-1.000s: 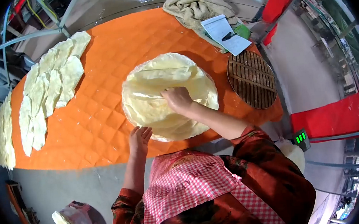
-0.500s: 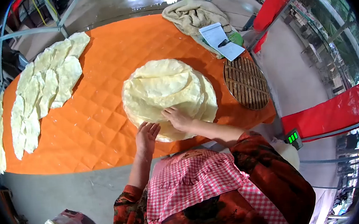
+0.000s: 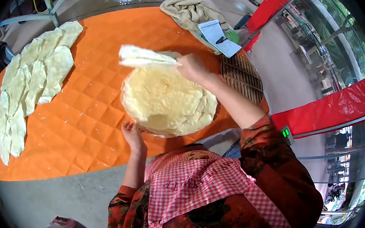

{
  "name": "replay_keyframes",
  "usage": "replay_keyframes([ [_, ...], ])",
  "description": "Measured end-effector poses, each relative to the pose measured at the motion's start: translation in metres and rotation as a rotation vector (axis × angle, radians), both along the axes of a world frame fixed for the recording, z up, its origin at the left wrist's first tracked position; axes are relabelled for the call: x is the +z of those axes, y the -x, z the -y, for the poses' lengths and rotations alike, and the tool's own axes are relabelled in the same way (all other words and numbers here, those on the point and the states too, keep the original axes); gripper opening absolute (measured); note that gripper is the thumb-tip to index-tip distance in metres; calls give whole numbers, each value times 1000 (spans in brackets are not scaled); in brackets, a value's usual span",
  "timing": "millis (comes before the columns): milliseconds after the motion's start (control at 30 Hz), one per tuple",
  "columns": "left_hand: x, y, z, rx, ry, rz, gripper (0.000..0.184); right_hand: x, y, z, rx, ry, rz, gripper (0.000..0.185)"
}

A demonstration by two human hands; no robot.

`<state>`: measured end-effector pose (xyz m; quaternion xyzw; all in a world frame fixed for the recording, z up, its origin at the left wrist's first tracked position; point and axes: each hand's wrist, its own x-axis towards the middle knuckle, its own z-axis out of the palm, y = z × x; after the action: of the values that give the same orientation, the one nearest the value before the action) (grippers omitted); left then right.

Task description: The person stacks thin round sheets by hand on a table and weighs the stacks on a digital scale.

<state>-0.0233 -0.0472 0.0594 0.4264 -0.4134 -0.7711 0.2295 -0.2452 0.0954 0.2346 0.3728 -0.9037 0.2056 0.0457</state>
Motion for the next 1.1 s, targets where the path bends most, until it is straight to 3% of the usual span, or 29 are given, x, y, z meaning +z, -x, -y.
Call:
replay_keyframes([
  [100, -15, 1, 5, -169, -91, -5, 28, 1, -24, -11, 103, -31, -109, 10],
  [200, -19, 7, 2, -256, -119, 11, 20, -93, -67, -26, 175, -59, -135, 9],
  [267, -12, 9, -2, -309, -141, 43, 17, -132, -90, -29, 116, -270, 193, 10],
  [333, -8, 9, -5, -306, -163, 10, 16, -158, -98, -33, 211, -216, 42, 8],
  [500, -5, 12, -11, -299, -189, -23, 13, -129, -108, -18, 196, -206, -1, 14],
  [567, -1, 14, -13, -322, -227, -89, 11, -142, -134, -13, 114, -44, -245, 18],
  [667, 13, 17, -17, -335, -347, -256, 10, -148, -130, -16, 106, 9, -75, 24],
  [733, 24, 16, -22, -355, -443, -371, 15, -97, -115, -16, 19, -111, 534, 23],
  [800, 51, 12, -32, -295, -317, -386, 19, -120, -50, -12, -144, 4, 525, 15],
  [867, 8, 4, -23, -162, -312, -325, 18, -45, -1, -12, -158, 30, 395, 13],
  [900, -3, -2, -23, -115, -318, -263, 16, 17, -3, -16, -62, -39, 167, 14],
  [933, -9, -8, -26, -65, -326, -201, 15, 40, 9, -27, 119, -69, -109, 15],
  [967, -7, -13, -33, -91, -327, -234, 13, 60, 4, -36, 133, -102, -156, 16],
  [1033, 12, -17, -51, -115, -314, -197, 14, 56, -11, -52, 175, -109, -227, 19],
  [1100, 15, -18, -66, -155, -338, -204, 19, -2, -28, -72, 269, 18, -364, 24],
])
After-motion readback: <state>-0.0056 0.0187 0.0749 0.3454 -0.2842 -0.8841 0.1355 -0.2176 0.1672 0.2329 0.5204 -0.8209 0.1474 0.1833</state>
